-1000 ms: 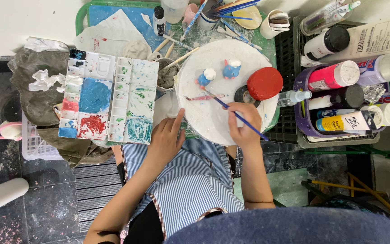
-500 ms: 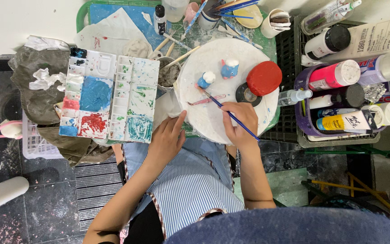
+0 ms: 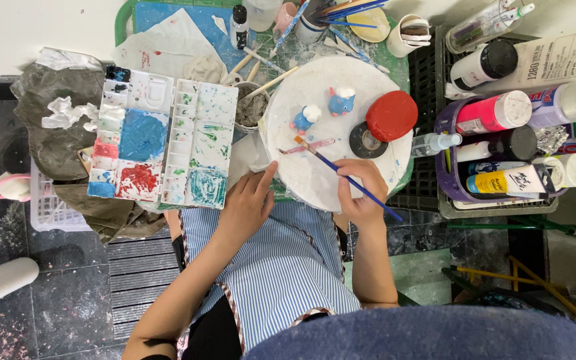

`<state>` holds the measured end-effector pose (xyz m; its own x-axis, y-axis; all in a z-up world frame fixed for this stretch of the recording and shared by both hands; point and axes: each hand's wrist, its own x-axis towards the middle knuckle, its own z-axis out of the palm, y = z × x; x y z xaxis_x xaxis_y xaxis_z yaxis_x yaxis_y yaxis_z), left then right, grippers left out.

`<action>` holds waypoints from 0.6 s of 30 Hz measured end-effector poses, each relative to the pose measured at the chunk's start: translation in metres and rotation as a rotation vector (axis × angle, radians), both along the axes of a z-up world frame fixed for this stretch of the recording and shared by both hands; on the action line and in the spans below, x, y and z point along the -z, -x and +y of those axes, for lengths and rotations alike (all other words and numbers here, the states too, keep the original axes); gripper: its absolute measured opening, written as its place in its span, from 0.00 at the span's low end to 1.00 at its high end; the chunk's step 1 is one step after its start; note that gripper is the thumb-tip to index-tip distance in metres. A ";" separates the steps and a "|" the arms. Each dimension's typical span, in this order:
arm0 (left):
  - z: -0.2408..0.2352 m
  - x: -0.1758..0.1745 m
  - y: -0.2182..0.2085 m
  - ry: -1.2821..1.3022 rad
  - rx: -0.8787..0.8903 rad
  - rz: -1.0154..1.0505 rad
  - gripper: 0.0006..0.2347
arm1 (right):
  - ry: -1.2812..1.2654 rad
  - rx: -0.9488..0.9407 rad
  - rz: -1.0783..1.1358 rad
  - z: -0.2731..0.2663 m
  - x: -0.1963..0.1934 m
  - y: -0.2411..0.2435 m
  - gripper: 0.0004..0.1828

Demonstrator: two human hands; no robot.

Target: The person paints small blue and pink clay figures using a paintbrush. They dip the brush into a palette with various colors, apply the paint to the figures by hand, and rinse the brush in a cup of water.

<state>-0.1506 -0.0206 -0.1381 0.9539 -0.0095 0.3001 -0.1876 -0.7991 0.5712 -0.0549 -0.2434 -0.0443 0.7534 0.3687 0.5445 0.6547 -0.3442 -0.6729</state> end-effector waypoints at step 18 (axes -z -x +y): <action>0.011 0.006 0.034 -0.090 -0.051 0.117 0.23 | 0.052 -0.218 -0.022 0.002 0.035 0.062 0.13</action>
<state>-0.1844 -0.0098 -0.1441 0.9823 0.0180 0.1865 -0.0817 -0.8548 0.5125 -0.1164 -0.2415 -0.0788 0.6413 0.5491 0.5360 0.7315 -0.2268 -0.6430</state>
